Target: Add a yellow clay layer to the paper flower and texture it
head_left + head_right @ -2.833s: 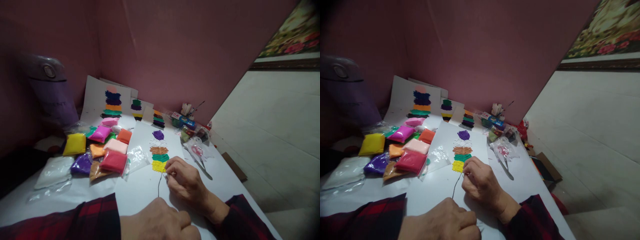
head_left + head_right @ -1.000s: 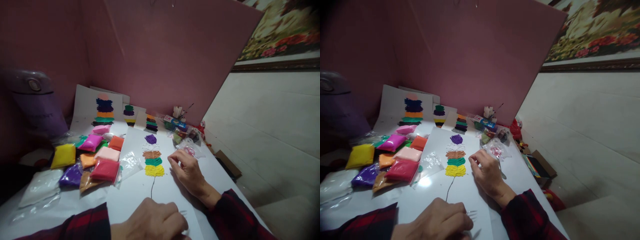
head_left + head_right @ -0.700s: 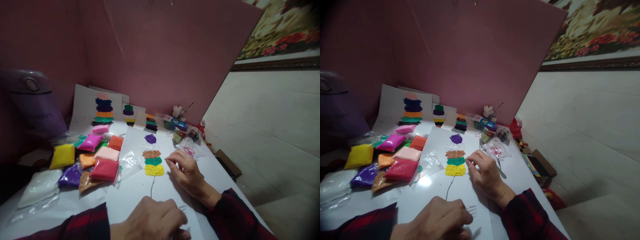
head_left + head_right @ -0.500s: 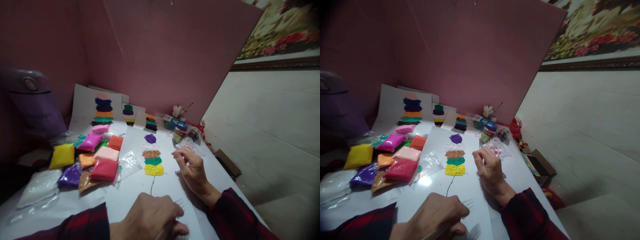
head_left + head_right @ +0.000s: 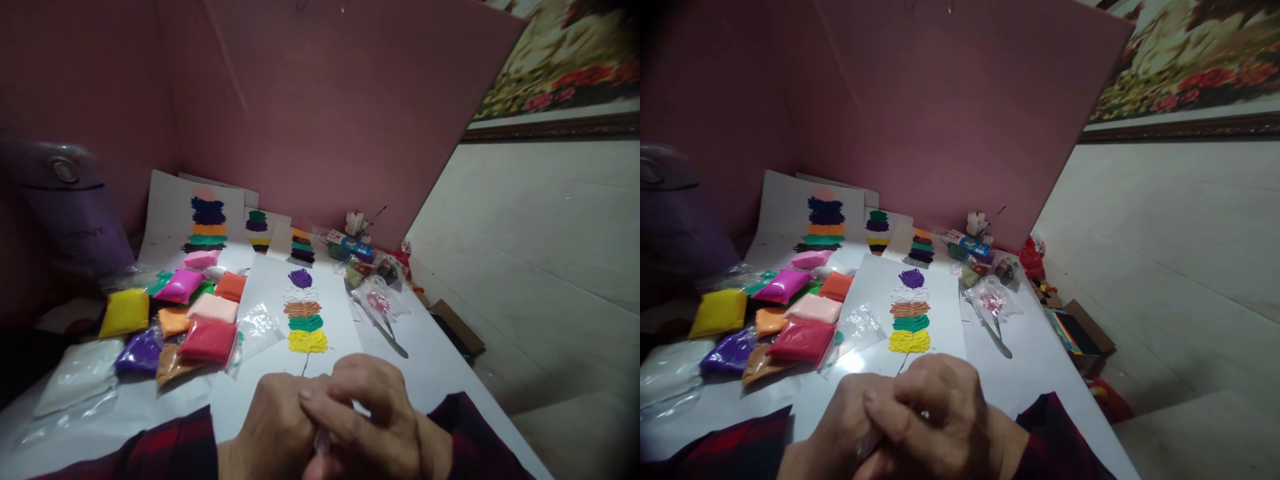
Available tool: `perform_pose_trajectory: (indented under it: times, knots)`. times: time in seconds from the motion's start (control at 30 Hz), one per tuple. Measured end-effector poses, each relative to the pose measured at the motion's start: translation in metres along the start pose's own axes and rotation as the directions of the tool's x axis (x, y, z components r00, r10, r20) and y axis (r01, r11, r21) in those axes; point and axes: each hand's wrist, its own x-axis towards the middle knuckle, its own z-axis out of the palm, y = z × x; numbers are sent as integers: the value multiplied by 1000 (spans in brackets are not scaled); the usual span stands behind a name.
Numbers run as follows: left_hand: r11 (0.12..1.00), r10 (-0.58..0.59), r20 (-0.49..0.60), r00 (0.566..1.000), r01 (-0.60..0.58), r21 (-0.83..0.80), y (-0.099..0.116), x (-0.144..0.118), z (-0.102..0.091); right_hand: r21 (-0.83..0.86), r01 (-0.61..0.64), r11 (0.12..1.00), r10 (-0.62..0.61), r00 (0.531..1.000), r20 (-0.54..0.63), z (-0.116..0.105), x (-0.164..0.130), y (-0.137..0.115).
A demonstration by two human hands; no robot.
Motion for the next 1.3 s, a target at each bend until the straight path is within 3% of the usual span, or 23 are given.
perform_pose_trajectory:
  times: [0.1, 0.17, 0.23, 0.3, 0.37, 0.43, 0.53, 0.6, 0.67, 0.73, 0.8, 0.83, 0.9, 1.03, 1.3]
  knots:
    - [996, -83, 87, 993, 85, -14, 2, -1, -2, -60, -134, 989, 136, 991, 21, 6, -3, -12]
    - [995, -104, 68, 992, 103, 13, 1, -3, -1, -76, -34, 997, 21, 985, -169, 8, -6, -10]
    - [996, -74, 15, 997, 73, 54, -2, -4, 2, -114, 11, 993, -37, 973, -226, 8, -7, -5]
    - [996, -38, -41, 998, 41, 77, -4, -4, 4, -143, 9, 990, -30, 989, -143, 4, -6, 1]
    - [996, -34, -70, 997, 40, 82, -5, -3, 5, -143, -31, 989, 45, 994, 95, -2, -5, 5]
    - [989, -84, -97, 992, 95, 117, -3, -2, 5, -126, -97, 987, 116, 981, 155, -8, -5, 8]
    - [960, -165, -174, 971, 198, 197, 2, -1, 5, -39, -266, 963, 262, 961, -91, -7, -11, 15]
    - [961, -154, -194, 969, 192, 199, 3, -2, 7, 77, -405, 911, 412, 894, -178, 0, -18, 23]
    - [980, -67, -135, 989, 91, 180, 3, -4, 9, 208, -532, 821, 565, 809, -161, 10, -25, 33]
    - [987, 39, -3, 999, -38, 156, 2, -6, 9, 322, -669, 670, 727, 680, -100, 21, -29, 42]
    - [985, 109, 185, 977, -130, 109, 1, -8, 8, 390, -745, 541, 816, 577, -29, 28, -31, 49]
    - [985, 119, 272, 955, -148, 88, 1, -8, 6, 412, -758, 505, 833, 553, -4, 31, -32, 51]
    - [988, 108, 411, 905, -145, 60, 2, -9, 3, 438, -765, 472, 841, 539, 36, 34, -32, 53]
    - [989, 81, 525, 847, -135, 65, 3, -7, 1, 458, -765, 453, 834, 545, 85, 35, -32, 53]
    - [983, 96, 517, 851, -163, 86, 1, -9, 5, 484, -772, 412, 839, 528, 128, 39, -31, 54]
